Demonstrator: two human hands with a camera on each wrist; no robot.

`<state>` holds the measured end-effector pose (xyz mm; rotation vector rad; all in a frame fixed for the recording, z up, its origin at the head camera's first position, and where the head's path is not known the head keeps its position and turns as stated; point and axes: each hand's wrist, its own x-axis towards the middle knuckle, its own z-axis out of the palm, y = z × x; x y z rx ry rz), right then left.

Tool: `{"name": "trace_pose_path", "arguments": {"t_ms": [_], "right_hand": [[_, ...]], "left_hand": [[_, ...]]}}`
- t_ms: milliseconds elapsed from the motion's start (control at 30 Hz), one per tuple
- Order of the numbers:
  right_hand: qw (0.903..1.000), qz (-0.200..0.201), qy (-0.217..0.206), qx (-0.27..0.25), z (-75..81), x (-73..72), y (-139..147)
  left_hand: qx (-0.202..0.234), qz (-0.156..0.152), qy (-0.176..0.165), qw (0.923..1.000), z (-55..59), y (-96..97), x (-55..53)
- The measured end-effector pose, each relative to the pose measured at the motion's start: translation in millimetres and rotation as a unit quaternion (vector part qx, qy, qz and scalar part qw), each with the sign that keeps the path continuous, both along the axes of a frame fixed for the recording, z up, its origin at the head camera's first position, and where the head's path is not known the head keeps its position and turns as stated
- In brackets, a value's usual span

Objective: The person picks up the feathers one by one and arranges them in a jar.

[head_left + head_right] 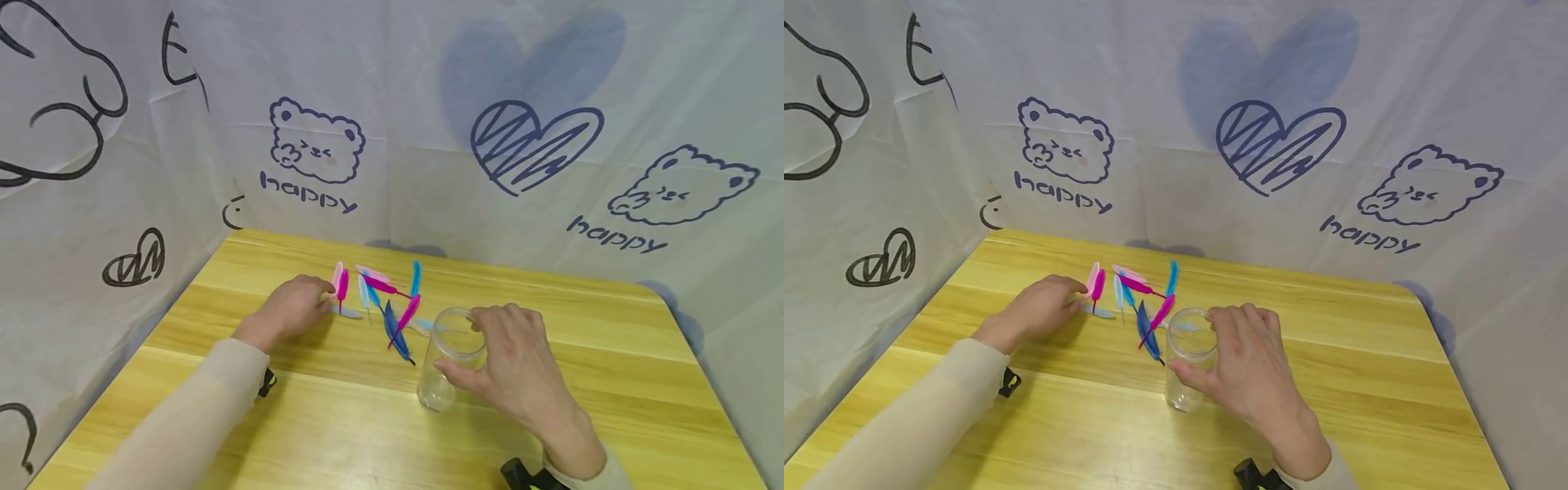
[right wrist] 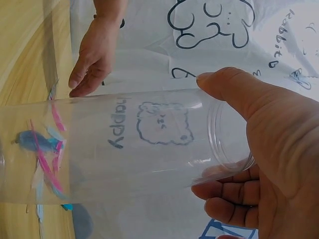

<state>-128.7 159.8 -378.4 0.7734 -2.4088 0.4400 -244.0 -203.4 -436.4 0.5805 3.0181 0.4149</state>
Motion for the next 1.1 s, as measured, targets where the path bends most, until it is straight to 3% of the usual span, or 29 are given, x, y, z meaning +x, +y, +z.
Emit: {"name": "trace_pose_path", "arguments": {"t_ms": [167, 333, 633, 900, 1100], "right_hand": [[1.0, -0.001, 0.001, -0.005, -0.3, -0.2, 1.6], [1.0, 0.005, 0.002, -0.006, -0.5, -1.1, 1.6], [0.9999, 0.008, 0.005, -0.006, 0.3, -1.6, 0.1], [1.0, 0.003, -0.001, -0.003, 0.6, -0.1, -0.2], [1.0, 0.004, 0.002, -0.005, 0.3, 0.6, 0.0]], "left_hand": [[-0.015, -0.002, 0.007, 0.9999, -1.6, -8.8, -1.1], [-0.038, -0.037, 0.02, 0.9984, -10.4, -10.0, 9.4], [-0.088, -0.057, -0.048, 0.9933, -23.6, -10.3, 32.7], [-0.109, -0.052, -0.053, 0.9912, -13.8, -4.5, 65.4], [-0.127, -0.057, -0.059, 0.9885, -11.0, 7.5, 81.3]]}}
